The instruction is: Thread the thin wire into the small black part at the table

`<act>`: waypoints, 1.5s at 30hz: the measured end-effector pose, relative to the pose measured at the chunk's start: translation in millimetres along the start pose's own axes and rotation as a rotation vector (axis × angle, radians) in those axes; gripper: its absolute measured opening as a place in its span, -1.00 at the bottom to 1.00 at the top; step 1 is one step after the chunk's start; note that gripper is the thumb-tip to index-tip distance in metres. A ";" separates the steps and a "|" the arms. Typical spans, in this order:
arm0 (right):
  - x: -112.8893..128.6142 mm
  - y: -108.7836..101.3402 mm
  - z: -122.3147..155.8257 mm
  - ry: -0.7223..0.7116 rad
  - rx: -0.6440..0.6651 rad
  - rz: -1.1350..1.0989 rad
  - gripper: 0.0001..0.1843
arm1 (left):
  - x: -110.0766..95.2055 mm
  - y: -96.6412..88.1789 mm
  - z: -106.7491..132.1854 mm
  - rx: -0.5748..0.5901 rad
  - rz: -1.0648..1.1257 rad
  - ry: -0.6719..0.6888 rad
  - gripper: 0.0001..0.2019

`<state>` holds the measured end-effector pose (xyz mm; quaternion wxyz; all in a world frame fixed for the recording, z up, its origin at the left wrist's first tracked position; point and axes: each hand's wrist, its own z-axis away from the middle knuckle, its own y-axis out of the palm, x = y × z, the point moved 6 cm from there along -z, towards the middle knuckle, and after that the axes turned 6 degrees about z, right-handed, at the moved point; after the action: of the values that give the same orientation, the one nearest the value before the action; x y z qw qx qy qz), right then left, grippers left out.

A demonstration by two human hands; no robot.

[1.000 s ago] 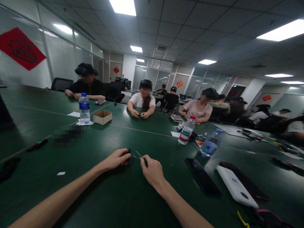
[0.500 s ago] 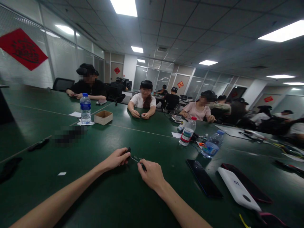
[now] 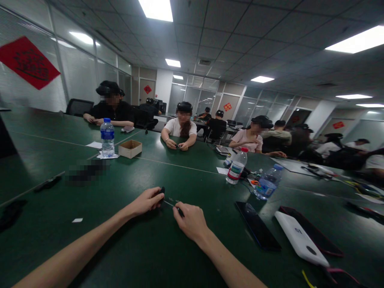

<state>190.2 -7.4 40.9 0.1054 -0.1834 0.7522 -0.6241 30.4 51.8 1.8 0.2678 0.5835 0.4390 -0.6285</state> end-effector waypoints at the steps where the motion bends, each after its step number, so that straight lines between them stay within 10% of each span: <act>1: 0.2 0.0 0.1 0.001 -0.004 0.002 -0.56 | 0.4 -0.2 -0.1 0.001 -0.002 -0.002 -0.62; 45: -2.5 1.8 -1.0 0.018 -0.015 -0.049 -0.58 | 3.2 -2.1 -2.0 0.001 -0.005 -0.012 -0.60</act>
<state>191.8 -5.3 39.1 0.0818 -0.1971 0.7531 -0.6223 29.0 55.1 -0.6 0.2686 0.5788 0.4387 -0.6327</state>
